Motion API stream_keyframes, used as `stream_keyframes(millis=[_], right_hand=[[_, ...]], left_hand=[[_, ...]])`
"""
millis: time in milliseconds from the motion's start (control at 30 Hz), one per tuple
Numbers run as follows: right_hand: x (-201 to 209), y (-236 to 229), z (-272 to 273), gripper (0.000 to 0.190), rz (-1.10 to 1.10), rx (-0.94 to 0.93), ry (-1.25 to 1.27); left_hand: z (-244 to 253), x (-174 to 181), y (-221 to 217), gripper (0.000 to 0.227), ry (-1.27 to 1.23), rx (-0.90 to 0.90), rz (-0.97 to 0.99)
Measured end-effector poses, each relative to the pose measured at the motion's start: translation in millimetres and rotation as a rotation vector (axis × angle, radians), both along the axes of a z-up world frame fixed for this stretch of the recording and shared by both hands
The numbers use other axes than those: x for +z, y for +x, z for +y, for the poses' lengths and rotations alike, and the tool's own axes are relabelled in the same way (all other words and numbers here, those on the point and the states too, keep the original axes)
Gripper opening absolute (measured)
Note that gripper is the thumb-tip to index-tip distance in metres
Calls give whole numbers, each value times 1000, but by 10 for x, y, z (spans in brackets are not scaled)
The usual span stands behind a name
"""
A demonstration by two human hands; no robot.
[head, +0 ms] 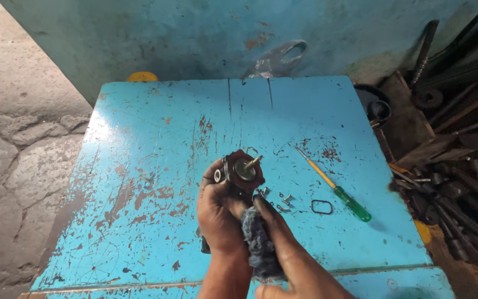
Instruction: The person cleans a metal spring with a rag, then inserts it into a metal housing and secures it with a small metal plate. The person continues to clean and assemble additional small metal components on a blue workbench.
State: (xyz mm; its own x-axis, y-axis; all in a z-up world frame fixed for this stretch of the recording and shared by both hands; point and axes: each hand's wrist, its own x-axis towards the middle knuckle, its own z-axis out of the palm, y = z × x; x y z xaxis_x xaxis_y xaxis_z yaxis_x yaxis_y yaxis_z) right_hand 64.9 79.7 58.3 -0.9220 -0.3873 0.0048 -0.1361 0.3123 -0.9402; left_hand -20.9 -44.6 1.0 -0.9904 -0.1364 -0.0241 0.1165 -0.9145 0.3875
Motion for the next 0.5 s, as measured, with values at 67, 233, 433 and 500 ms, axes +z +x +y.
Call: stream_keyframes(millis=[67, 233, 433, 500], right_hand=[[11, 37, 32, 114, 119, 69, 95], [-34, 38, 133, 87, 279, 42, 175], [95, -90, 464, 56, 567, -299, 167], [230, -145, 629, 51, 461, -458, 55]], left_hand=[[-10, -41, -30, 38, 11, 25, -19], [2, 33, -31, 37, -40, 96, -149], [179, 193, 130, 36, -163, 69, 96], [178, 249, 143, 35, -276, 57, 57]])
